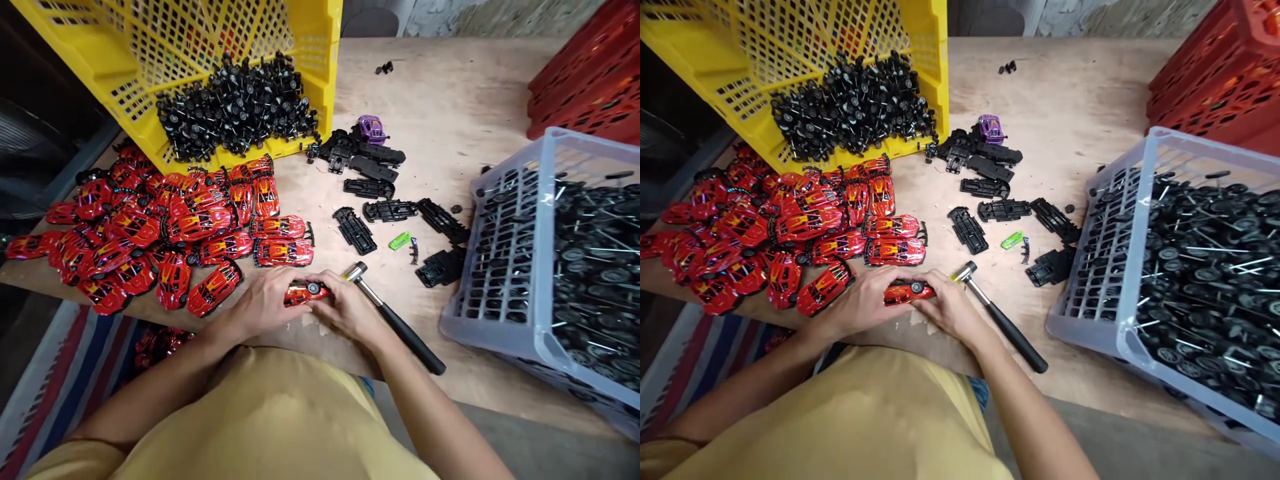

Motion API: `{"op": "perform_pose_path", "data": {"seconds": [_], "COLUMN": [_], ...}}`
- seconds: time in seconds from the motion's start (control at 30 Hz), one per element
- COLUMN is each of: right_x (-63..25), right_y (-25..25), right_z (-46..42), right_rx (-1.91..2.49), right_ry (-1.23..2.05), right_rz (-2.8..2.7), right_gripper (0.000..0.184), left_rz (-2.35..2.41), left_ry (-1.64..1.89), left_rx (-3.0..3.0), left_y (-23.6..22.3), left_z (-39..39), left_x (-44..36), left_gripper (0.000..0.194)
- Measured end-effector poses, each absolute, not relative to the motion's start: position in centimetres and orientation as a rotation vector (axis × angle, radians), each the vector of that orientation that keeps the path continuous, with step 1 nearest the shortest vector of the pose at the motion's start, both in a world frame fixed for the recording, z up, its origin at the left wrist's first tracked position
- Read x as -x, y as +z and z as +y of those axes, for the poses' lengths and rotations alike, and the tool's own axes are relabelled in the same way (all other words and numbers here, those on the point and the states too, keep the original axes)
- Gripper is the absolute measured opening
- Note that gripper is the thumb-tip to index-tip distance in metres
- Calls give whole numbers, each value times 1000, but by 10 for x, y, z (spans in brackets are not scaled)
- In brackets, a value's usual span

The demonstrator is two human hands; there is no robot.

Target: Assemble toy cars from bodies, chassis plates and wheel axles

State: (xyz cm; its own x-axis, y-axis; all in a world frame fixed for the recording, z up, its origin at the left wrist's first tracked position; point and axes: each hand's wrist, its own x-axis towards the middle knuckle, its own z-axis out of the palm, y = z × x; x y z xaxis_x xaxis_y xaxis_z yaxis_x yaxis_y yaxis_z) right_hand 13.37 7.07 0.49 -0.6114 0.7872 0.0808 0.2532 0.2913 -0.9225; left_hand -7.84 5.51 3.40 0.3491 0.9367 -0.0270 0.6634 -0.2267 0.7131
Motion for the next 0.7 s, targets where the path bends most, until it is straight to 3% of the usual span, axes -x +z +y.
{"op": "perform_pose_path", "data": {"seconds": [0.07, 0.23, 0.7], "right_x": [-132, -131, -120], "right_y": [-5, -16, -14], "right_z": [65, 57, 49], "right_rx": [978, 925, 973], "right_ry": [1278, 1365, 1176], "right_rz": [-1983, -1796, -1816], "right_gripper": [31, 33, 16], "left_rz": [1349, 1297, 1165], "left_ry": [557, 785, 990], "left_rx": [-1890, -1554, -1631], "left_y": [29, 8, -5], "left_z": [53, 37, 29], "left_x": [89, 99, 90], "left_gripper": [44, 22, 11]}}
